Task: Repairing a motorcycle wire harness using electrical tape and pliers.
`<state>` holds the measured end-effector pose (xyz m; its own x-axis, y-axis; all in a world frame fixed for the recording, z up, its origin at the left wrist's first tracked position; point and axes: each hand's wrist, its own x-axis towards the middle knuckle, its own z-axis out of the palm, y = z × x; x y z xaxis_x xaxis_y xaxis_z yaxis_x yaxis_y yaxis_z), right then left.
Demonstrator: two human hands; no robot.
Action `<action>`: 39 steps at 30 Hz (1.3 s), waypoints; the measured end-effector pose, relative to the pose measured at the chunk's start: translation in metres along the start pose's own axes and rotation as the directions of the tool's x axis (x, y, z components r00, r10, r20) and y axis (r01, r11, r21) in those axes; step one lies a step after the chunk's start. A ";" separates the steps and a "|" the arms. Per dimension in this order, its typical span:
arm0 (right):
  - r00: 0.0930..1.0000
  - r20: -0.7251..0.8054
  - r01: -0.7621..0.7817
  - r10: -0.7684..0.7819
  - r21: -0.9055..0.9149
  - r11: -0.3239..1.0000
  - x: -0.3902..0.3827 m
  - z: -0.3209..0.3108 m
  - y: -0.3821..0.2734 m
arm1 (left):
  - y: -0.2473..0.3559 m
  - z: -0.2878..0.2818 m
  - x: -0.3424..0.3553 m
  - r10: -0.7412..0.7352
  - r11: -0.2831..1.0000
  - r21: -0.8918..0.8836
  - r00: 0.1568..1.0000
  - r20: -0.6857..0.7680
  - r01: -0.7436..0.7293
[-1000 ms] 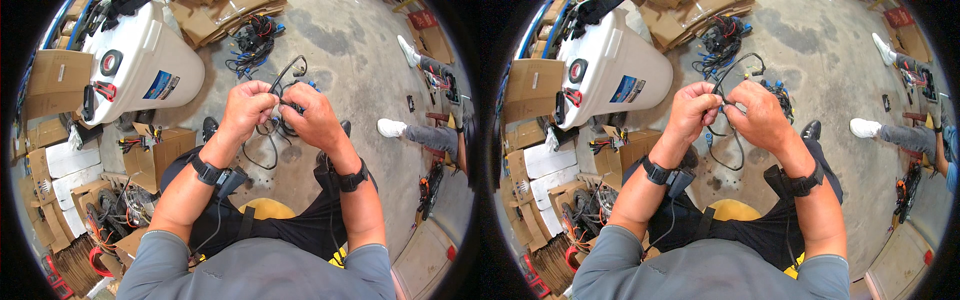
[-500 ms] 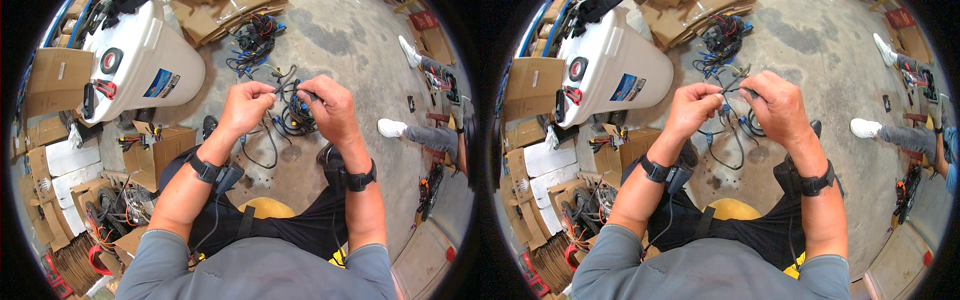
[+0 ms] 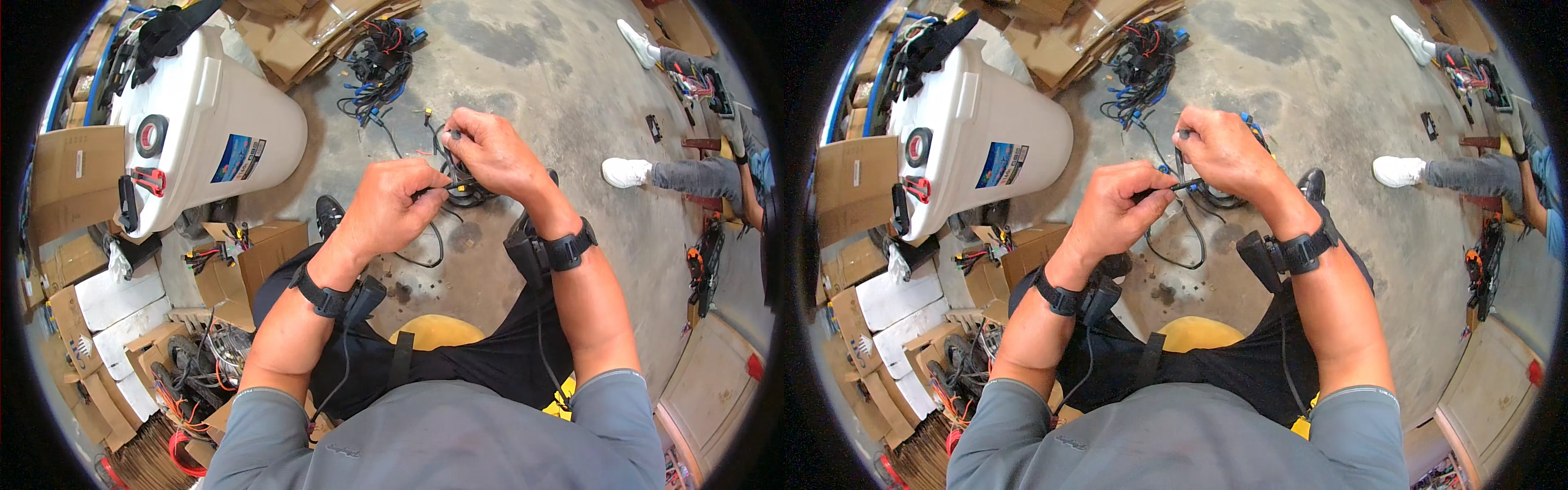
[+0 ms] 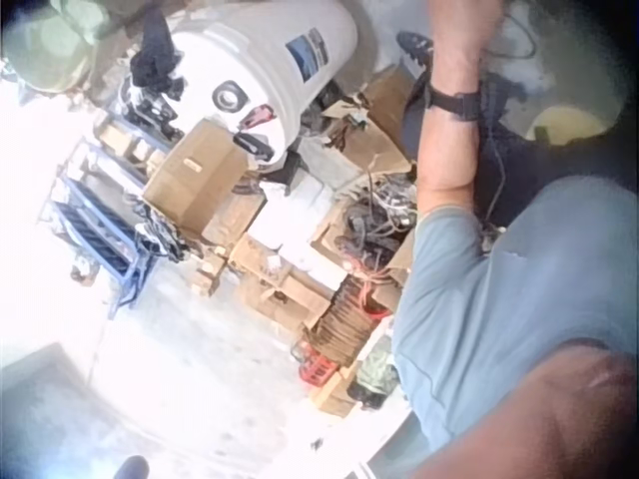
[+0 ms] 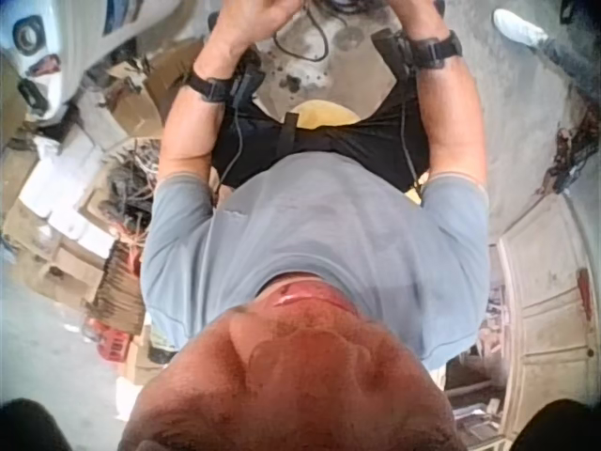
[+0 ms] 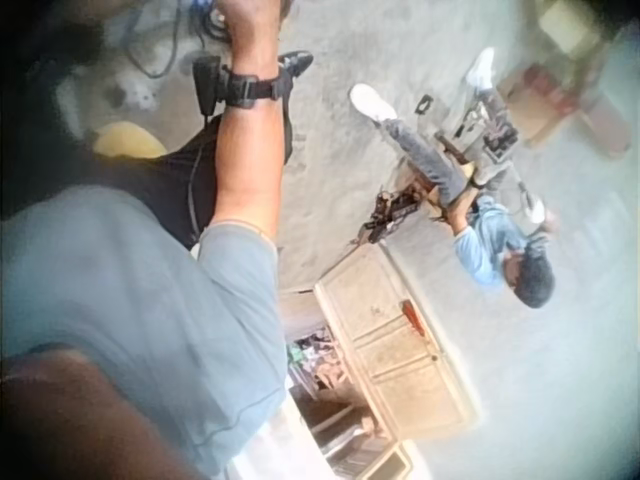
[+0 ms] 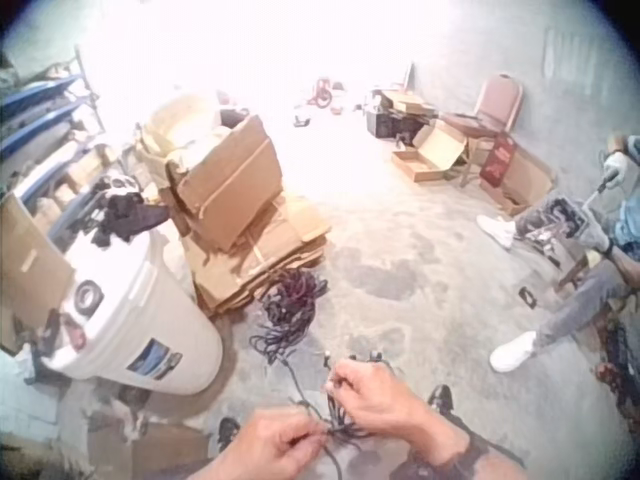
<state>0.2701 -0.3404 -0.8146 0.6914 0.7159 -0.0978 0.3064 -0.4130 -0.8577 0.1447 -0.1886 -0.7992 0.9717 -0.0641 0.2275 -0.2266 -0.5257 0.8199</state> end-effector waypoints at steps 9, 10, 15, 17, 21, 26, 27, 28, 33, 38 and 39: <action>0.998 0.054 -0.016 0.022 -0.107 0.994 0.007 0.003 -0.005 | 0.005 0.012 0.003 0.099 0.985 0.157 0.985 -0.141 -0.076; 0.998 0.052 -0.018 0.024 -0.107 0.994 0.007 0.003 -0.003 | 0.005 0.013 0.002 0.099 0.985 0.156 0.985 -0.139 -0.077; 0.978 -0.196 0.083 -0.076 0.027 0.996 0.007 -0.002 -0.004 | -0.001 0.017 -0.002 -0.262 0.962 -0.112 0.954 -0.143 0.247; 0.974 -0.210 0.100 -0.087 0.052 0.994 0.005 -0.007 -0.010 | -0.006 0.014 0.000 -0.402 0.895 -0.263 0.908 -0.122 0.361; 0.988 -0.156 0.023 -0.010 0.085 0.996 -0.002 -0.016 -0.022 | -0.006 0.007 0.006 -0.575 0.742 -0.463 0.815 -0.068 0.485; 0.969 -0.234 0.116 -0.083 0.127 0.985 -0.006 -0.018 -0.018 | -0.010 0.007 0.010 -0.617 0.668 -0.569 0.784 -0.063 0.480; 0.991 -0.121 0.069 -0.053 0.128 0.989 -0.009 -0.019 -0.020 | -0.012 0.006 0.011 -0.622 0.635 -0.620 0.781 -0.056 0.461; 1.000 -0.007 0.022 -0.022 0.123 0.992 -0.010 -0.019 -0.021 | -0.013 0.004 0.011 -0.626 0.600 -0.668 0.779 -0.049 0.440; 0.967 0.248 0.025 -0.065 0.161 0.987 -0.011 -0.004 -0.021 | -0.014 -0.002 0.012 -0.662 0.485 -0.773 0.749 -0.017 0.410; 0.991 0.132 -0.047 0.003 0.329 0.943 -0.012 -0.001 -0.021 | -0.023 -0.009 0.012 -0.665 0.449 -0.822 0.745 -0.046 0.351; 0.995 0.101 -0.051 0.016 0.353 0.934 -0.013 -0.001 -0.019 | -0.025 -0.010 0.012 -0.663 0.428 -0.837 0.747 -0.034 0.342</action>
<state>0.2563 -0.3422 -0.7964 0.6265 0.7623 -0.1624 0.0194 -0.2236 -0.9745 0.1614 -0.1681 -0.8114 0.8743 0.3298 -0.3560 0.1791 0.4626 0.8683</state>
